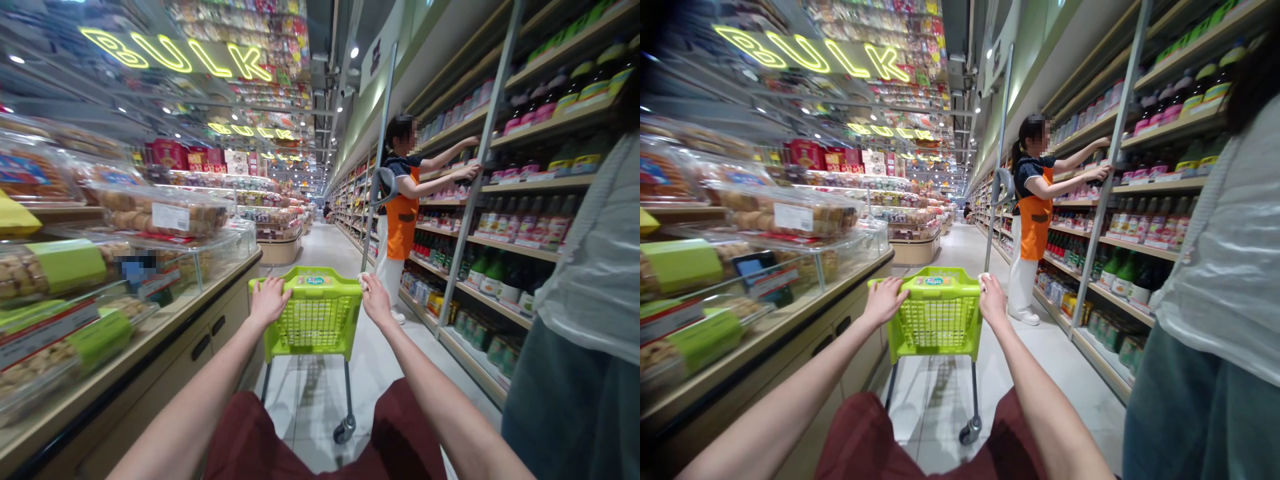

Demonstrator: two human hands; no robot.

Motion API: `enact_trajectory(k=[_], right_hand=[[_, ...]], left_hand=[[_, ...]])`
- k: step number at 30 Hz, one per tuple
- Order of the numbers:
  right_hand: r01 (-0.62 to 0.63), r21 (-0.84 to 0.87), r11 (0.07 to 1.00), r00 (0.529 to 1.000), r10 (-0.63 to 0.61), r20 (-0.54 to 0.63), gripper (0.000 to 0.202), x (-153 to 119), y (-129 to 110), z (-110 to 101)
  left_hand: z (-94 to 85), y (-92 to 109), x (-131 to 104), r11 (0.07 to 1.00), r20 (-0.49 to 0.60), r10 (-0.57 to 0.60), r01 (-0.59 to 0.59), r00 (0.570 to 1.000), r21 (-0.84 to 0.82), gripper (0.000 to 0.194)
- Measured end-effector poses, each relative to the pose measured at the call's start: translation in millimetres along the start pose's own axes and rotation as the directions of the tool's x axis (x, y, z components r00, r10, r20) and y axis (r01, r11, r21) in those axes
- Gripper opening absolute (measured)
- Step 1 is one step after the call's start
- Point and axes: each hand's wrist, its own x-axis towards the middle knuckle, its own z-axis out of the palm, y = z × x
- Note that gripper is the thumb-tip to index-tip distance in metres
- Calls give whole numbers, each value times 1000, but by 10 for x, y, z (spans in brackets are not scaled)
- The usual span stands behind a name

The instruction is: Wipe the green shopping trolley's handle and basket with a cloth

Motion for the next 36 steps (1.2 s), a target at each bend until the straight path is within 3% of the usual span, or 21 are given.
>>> enact_trajectory(k=[4,8,11,17,20,23,26,28,32,34,36], right_hand=[[184,-15,983,979,-182,92,47,-142,-407,271],[236,-48,971,966,-229,120,47,-175,-760,435],[260,-63,964,960,-251,125,49,-142,-696,426],[342,-33,939,933,-336,132,51,-79,-121,207],[250,-30,968,966,-248,71,51,-49,183,47],[69,-33,997,997,-69,-16,49,-4,343,-51],[-16,1,1000,999,16,-47,49,16,208,5],[68,40,997,998,-67,-5,52,-2,-34,125],[298,78,951,948,-304,92,56,-69,-489,364],[349,56,935,927,-353,124,59,-93,-532,387],[374,13,927,915,-372,154,62,-106,-430,328]], left_hand=[[27,14,8,999,29,9,-11,1000,48,44],[9,17,11,998,33,10,-13,999,67,44],[0,26,-17,997,7,27,-28,1000,79,43],[19,109,-73,996,-38,45,-42,998,80,43],[38,120,-75,995,-49,50,-46,998,83,43],[39,122,-66,995,-39,44,-40,998,87,43],[30,133,-57,995,-18,31,-29,999,92,43],[27,137,-52,995,-13,27,-26,1000,97,43],[27,109,-50,994,-13,46,-44,999,104,43],[23,85,-56,993,-20,55,-53,998,104,43],[15,70,-69,993,-34,64,-60,997,103,42]])
